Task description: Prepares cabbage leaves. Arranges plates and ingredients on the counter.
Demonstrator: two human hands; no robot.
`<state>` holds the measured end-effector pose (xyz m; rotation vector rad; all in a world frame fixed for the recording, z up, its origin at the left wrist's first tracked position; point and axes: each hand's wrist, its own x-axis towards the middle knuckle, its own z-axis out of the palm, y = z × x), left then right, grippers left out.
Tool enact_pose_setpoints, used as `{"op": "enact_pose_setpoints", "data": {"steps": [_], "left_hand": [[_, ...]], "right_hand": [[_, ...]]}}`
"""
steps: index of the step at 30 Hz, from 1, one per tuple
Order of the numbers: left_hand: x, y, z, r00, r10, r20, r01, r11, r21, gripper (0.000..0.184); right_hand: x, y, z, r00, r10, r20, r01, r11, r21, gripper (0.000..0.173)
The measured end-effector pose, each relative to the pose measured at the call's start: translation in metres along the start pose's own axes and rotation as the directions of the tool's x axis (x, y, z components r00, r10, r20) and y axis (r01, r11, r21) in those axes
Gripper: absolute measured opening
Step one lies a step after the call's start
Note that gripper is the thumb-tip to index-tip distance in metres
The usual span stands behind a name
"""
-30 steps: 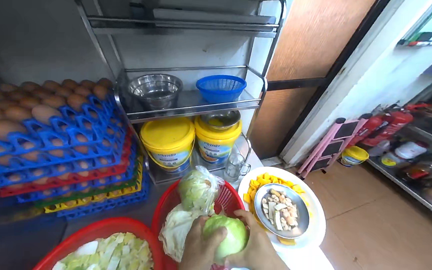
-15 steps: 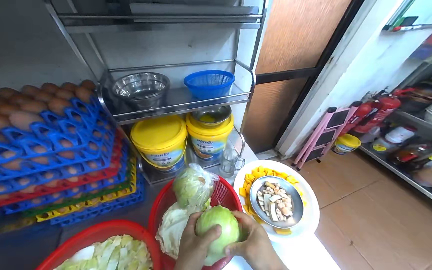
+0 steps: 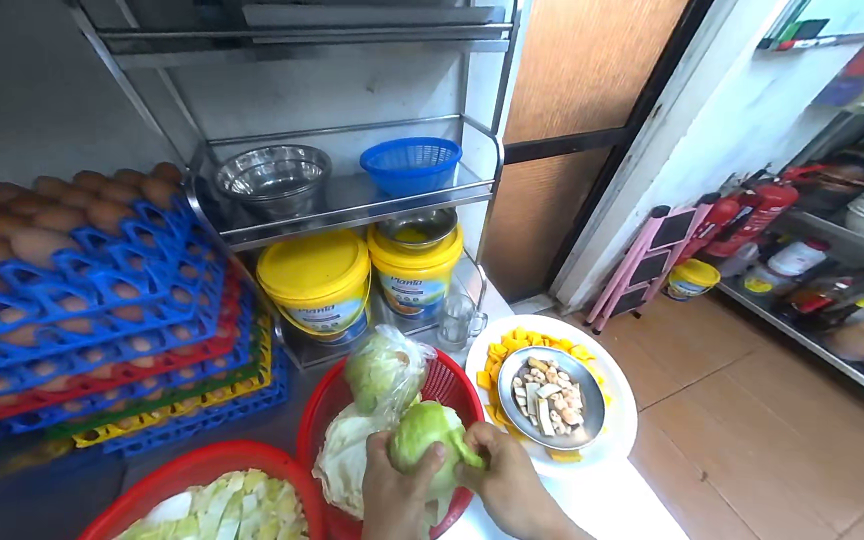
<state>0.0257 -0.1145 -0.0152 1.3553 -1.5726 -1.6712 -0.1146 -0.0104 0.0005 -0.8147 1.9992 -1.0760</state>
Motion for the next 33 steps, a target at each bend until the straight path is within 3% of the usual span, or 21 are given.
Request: {"op": "enact_pose_setpoints", "data": {"steps": [3, 5, 7, 8, 10, 11, 13, 15, 17, 20, 21, 26, 29, 33], "left_hand": [[0.003, 0.000, -0.004, 0.999, 0.031, 0.030, -0.032, 0.998, 0.057, 0.087], [0.009, 0.004, -0.017, 0.976, 0.013, 0.219, -0.052, 0.984, 0.171, 0.102], [0.019, 0.012, -0.031, 0.855, -0.142, 0.499, -0.036, 0.944, 0.329, 0.108], [0.023, 0.012, -0.033, 0.798, -0.208, 0.565, -0.044, 0.916, 0.399, 0.105], [0.024, 0.007, -0.031, 0.790, -0.273, 0.549, -0.009, 0.890, 0.455, 0.094], [0.024, 0.004, -0.029, 0.818, -0.280, 0.502, 0.030, 0.893, 0.449, 0.088], [0.025, 0.001, -0.026, 0.869, -0.276, 0.410, 0.081, 0.898, 0.433, 0.082], [0.026, 0.000, -0.025, 0.891, -0.248, 0.380, 0.059, 0.893, 0.445, 0.085], [0.025, 0.004, -0.029, 0.870, -0.241, 0.430, 0.021, 0.890, 0.455, 0.094], [0.027, 0.012, -0.042, 0.764, -0.289, 0.576, 0.031, 0.909, 0.415, 0.110], [0.027, 0.011, -0.044, 0.758, -0.281, 0.588, 0.018, 0.911, 0.412, 0.114], [0.020, 0.005, -0.029, 0.922, -0.065, 0.381, -0.104, 0.907, 0.407, 0.123], [0.020, 0.011, -0.020, 0.945, -0.072, 0.320, -0.091, 0.880, 0.467, 0.122], [0.020, 0.021, -0.011, 0.944, -0.131, 0.302, -0.104, 0.750, 0.653, 0.120]], "right_hand": [[0.004, -0.001, -0.002, 0.996, 0.086, -0.022, -0.083, 0.992, 0.097, 0.030], [0.002, -0.003, -0.006, 0.992, 0.123, -0.029, -0.114, 0.972, 0.206, 0.039], [0.002, 0.001, -0.013, 0.993, 0.114, 0.038, -0.120, 0.962, 0.246, 0.036], [0.004, 0.004, -0.015, 0.989, 0.105, 0.101, -0.126, 0.964, 0.234, 0.032], [0.007, 0.010, -0.017, 0.972, 0.090, 0.218, -0.140, 0.964, 0.224, 0.027], [0.007, 0.013, -0.019, 0.961, 0.069, 0.269, -0.129, 0.968, 0.215, 0.036], [0.004, 0.016, -0.020, 0.935, 0.060, 0.350, -0.103, 0.989, 0.106, 0.074], [-0.003, 0.018, -0.010, 0.947, 0.106, 0.303, -0.116, 0.993, 0.013, 0.098], [-0.009, 0.021, 0.001, 0.968, 0.160, 0.195, -0.164, 0.986, 0.008, 0.106], [-0.012, 0.018, 0.004, 0.961, 0.236, 0.147, -0.240, 0.971, 0.012, 0.101], [-0.012, 0.017, 0.004, 0.957, 0.254, 0.138, -0.259, 0.966, 0.017, 0.098], [0.006, 0.001, 0.000, 0.971, 0.232, 0.057, -0.231, 0.972, -0.038, 0.077], [0.026, -0.004, -0.013, 0.966, 0.214, 0.144, -0.217, 0.976, 0.009, 0.069], [0.031, 0.002, -0.014, 0.951, 0.252, 0.179, -0.250, 0.968, -0.032, 0.055]]}}
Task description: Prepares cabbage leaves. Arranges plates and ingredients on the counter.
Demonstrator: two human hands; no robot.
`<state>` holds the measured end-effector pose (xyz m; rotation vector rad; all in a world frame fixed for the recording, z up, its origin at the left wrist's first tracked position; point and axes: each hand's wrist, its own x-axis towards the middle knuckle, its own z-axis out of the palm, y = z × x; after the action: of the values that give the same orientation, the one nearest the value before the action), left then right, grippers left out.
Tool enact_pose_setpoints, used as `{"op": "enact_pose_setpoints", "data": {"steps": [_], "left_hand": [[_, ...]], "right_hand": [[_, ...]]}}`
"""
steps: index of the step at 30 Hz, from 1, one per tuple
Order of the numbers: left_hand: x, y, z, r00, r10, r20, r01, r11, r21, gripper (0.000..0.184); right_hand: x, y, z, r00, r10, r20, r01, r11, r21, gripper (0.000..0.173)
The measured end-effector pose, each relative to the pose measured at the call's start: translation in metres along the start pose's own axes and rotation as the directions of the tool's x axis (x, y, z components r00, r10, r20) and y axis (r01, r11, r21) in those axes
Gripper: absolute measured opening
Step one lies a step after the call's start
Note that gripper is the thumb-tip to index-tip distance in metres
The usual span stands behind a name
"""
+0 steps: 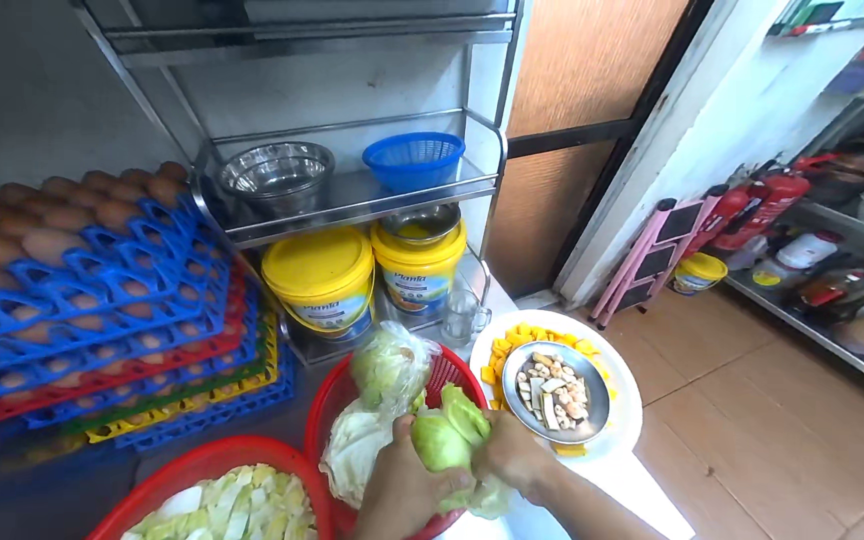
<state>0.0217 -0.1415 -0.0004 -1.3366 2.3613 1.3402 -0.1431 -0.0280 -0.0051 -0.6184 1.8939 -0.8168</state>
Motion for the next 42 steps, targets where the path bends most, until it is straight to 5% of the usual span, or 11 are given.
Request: {"op": "enact_pose_setpoints", "data": {"steps": [6, 12, 17, 21, 24, 26, 28, 31, 35, 38, 42], "left_hand": [[0.000, -0.001, -0.007, 0.995, 0.024, 0.094, -0.031, 0.997, 0.073, 0.126], [-0.006, -0.003, 0.000, 1.000, 0.005, 0.030, -0.008, 0.994, 0.111, 0.127], [-0.003, -0.004, -0.026, 0.997, 0.047, 0.068, -0.062, 0.969, 0.240, 0.105], [0.003, -0.008, -0.036, 0.929, 0.367, 0.050, -0.360, 0.927, -0.102, 0.104], [0.002, -0.004, -0.033, 0.827, 0.561, 0.027, -0.469, 0.716, -0.517, 0.097], [-0.003, 0.007, -0.028, 0.826, 0.561, -0.063, -0.426, 0.546, -0.721, 0.070], [-0.009, 0.021, -0.028, 0.885, 0.443, -0.142, -0.356, 0.448, -0.820, 0.046], [-0.017, 0.043, -0.032, 0.916, 0.370, -0.158, -0.306, 0.385, -0.871, 0.048], [-0.029, 0.077, -0.012, 0.890, 0.455, -0.016, -0.257, 0.473, -0.843, 0.065], [-0.042, 0.113, 0.026, 0.880, 0.475, -0.006, -0.322, 0.587, -0.743, 0.047], [-0.065, 0.184, 0.096, 0.835, 0.550, 0.027, -0.324, 0.530, -0.784, 0.023]], "right_hand": [[-0.013, 0.000, -0.001, 0.994, -0.018, -0.109, 0.017, 1.000, -0.011, 0.046], [-0.029, -0.008, -0.001, 0.996, -0.085, -0.029, 0.089, 0.896, 0.436, 0.046], [-0.021, -0.010, -0.010, 0.994, -0.066, 0.083, 0.041, 0.961, 0.275, 0.041], [-0.036, -0.031, -0.023, 0.966, -0.159, 0.206, 0.069, 0.920, 0.387, 0.035], [-0.040, -0.044, -0.033, 0.909, -0.295, 0.295, 0.163, 0.902, 0.401, 0.039], [-0.043, -0.048, -0.040, 0.877, -0.364, 0.313, 0.201, 0.871, 0.448, 0.043], [-0.049, -0.049, -0.047, 0.895, -0.361, 0.260, 0.196, 0.845, 0.497, 0.042], [-0.062, -0.044, -0.057, 0.924, -0.347, 0.162, 0.181, 0.769, 0.612, 0.031], [-0.089, -0.033, -0.064, 0.962, -0.249, -0.114, 0.262, 0.721, 0.641, 0.028], [-0.125, -0.016, -0.082, 0.941, -0.196, -0.278, 0.325, 0.757, 0.567, 0.028], [-0.185, 0.056, -0.138, 0.883, -0.260, -0.390, 0.452, 0.693, 0.562, 0.064]]}}
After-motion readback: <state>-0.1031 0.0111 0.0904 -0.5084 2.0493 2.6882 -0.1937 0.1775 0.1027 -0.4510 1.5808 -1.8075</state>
